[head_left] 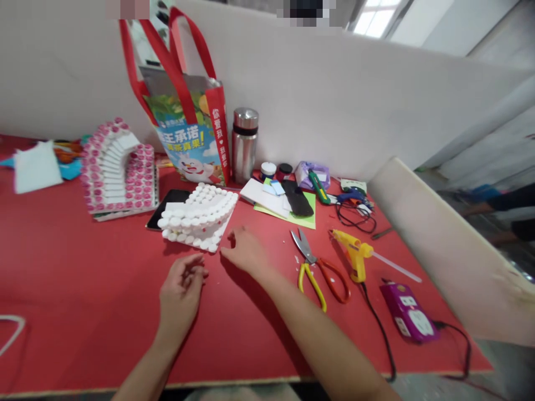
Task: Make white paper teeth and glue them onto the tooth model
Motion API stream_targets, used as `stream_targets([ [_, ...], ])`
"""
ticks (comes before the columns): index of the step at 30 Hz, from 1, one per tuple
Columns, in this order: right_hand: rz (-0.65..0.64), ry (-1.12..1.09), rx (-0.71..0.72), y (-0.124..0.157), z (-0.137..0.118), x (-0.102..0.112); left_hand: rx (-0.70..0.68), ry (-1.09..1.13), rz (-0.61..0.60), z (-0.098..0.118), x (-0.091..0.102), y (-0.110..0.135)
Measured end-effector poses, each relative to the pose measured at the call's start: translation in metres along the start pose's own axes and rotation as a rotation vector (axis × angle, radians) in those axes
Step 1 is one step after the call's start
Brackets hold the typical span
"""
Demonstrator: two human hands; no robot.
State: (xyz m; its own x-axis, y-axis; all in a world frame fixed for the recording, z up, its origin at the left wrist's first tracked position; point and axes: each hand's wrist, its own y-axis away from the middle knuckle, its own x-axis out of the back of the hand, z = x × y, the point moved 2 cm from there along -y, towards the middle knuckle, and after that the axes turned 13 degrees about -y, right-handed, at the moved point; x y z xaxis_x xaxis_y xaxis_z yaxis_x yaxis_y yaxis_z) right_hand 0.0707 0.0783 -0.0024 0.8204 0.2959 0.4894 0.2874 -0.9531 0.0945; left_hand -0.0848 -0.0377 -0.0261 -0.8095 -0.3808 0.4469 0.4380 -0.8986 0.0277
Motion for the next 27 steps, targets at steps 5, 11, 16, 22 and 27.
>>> stream_targets([
  [5,0.041,-0.103,0.013,-0.009,0.001,-0.012,-0.038,0.012,-0.015,-0.002,0.001,0.000],
  [11,0.062,-0.412,-0.011,-0.003,0.020,0.017,-0.139,-0.011,-0.009,0.005,0.003,0.004],
  [16,0.044,-1.043,-0.052,0.017,0.026,0.045,-0.182,-0.017,-0.014,0.013,-0.002,0.008],
  [22,-0.059,-0.771,0.061,0.076,-0.012,0.077,-0.256,0.117,-0.458,0.062,-0.032,0.007],
  [27,0.090,-0.650,0.086,0.125,-0.043,0.121,-0.501,0.101,-0.880,0.100,-0.064,0.038],
])
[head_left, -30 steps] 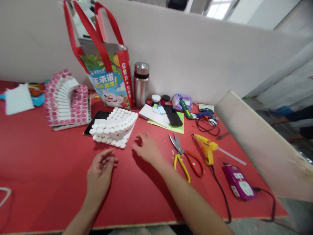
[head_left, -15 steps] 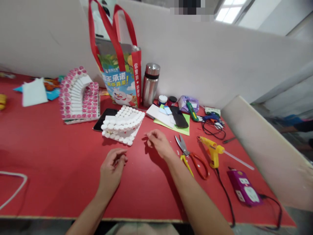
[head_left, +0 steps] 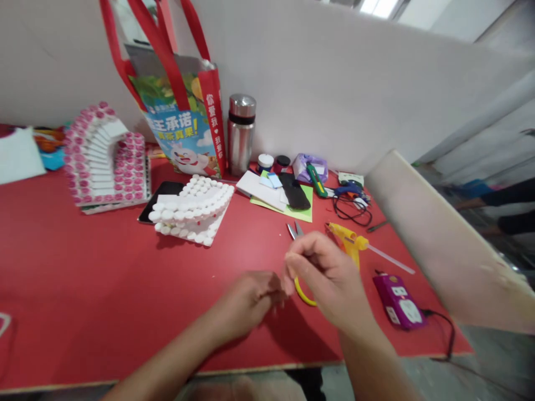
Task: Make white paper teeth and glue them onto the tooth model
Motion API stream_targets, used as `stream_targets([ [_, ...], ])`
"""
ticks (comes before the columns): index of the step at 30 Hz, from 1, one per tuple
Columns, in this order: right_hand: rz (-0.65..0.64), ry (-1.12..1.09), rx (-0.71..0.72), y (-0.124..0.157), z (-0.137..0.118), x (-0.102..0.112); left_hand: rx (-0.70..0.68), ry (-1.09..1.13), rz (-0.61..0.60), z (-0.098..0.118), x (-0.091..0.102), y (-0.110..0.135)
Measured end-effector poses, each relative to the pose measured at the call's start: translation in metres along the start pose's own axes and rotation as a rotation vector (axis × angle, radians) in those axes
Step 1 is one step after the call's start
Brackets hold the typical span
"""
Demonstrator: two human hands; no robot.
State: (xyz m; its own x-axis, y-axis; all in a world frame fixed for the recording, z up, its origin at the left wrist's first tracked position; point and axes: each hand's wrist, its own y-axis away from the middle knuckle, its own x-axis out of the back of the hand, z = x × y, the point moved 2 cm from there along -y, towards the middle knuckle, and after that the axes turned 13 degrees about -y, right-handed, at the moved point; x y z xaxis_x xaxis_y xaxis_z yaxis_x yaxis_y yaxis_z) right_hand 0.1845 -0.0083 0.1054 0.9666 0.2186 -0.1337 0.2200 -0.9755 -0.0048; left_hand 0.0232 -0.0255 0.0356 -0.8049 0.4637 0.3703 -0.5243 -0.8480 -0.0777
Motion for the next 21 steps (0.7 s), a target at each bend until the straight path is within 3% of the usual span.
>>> stream_targets([
  [2,0.117,0.048,0.029,0.009,-0.005,0.016,-0.106,-0.061,0.007,0.011,-0.007,0.005],
  [4,0.154,0.085,-0.006,0.012,0.004,0.031,-0.105,-0.079,0.144,0.017,0.001,0.014],
  [7,0.119,0.123,-0.071,0.007,0.040,0.038,0.128,-0.067,0.481,0.007,0.032,0.027],
  [9,0.100,0.263,0.021,-0.001,0.068,0.028,0.269,-0.063,0.616,-0.008,0.051,0.033],
  [11,0.003,0.447,0.124,-0.005,0.092,0.008,0.319,-0.047,0.563,-0.025,0.060,0.035],
  [13,-0.123,0.645,0.132,0.002,0.112,-0.016,0.307,-0.078,0.523,-0.038,0.061,0.038],
  [16,-0.367,0.870,0.121,0.032,0.127,-0.043,0.309,-0.132,0.578,-0.047,0.058,0.045],
  [19,-0.621,0.916,0.142,0.055,0.126,-0.044,0.324,-0.160,0.656,-0.047,0.061,0.053],
  [21,-0.676,0.952,0.098,0.047,0.122,-0.031,0.318,-0.187,0.689,-0.043,0.066,0.057],
])
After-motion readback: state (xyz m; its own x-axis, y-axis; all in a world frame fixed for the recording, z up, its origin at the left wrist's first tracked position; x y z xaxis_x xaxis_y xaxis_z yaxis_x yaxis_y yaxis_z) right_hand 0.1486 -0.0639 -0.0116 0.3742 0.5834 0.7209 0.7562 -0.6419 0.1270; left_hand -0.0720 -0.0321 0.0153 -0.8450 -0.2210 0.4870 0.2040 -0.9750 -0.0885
